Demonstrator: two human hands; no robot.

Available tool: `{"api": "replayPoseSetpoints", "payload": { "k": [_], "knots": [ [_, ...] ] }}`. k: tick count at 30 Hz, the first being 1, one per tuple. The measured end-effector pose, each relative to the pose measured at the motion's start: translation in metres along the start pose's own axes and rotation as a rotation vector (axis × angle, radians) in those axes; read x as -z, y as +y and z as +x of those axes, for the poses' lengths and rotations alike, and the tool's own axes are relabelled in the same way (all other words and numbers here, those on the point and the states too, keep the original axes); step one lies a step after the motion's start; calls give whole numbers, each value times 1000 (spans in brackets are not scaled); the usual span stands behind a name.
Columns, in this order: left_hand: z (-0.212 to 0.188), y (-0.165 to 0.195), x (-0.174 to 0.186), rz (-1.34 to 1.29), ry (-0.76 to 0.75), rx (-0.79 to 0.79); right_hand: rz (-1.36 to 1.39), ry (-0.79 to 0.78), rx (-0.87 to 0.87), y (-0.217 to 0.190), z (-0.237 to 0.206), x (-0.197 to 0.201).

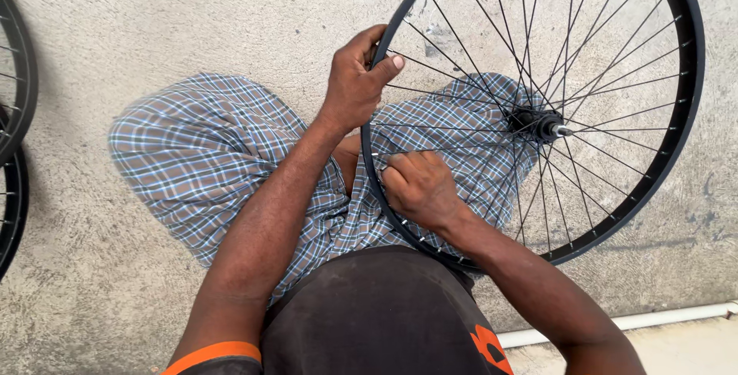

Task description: The person sits on the floor and uses a spoke wrench to adjust the tension of the spokes on a bicycle wheel. They rotate the wheel periodically to access different sections and continue tightening the spokes around the rim.

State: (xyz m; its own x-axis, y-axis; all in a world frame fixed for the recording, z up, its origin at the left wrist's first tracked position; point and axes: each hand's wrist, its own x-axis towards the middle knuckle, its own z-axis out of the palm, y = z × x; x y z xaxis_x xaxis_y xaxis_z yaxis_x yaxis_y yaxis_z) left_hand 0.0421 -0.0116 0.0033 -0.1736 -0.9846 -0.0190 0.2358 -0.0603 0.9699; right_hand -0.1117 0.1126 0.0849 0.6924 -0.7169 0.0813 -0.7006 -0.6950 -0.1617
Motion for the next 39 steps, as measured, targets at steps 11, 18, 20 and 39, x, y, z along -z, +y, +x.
{"api": "replayPoseSetpoints", "payload": {
  "k": [11,18,20,39],
  "knots": [
    [3,-2,-1,48,-11,-12,98,-301,-311,-8,3,26],
    [1,0,0,74,-7,-11,143,-257,-217,-3,-4,22],
    [0,0,0,65,-4,6,152,-300,-280,-3,-3,20],
    [0,-1,0,49,12,-3,95,101,-58,-2,-7,-15]
  ]
}}
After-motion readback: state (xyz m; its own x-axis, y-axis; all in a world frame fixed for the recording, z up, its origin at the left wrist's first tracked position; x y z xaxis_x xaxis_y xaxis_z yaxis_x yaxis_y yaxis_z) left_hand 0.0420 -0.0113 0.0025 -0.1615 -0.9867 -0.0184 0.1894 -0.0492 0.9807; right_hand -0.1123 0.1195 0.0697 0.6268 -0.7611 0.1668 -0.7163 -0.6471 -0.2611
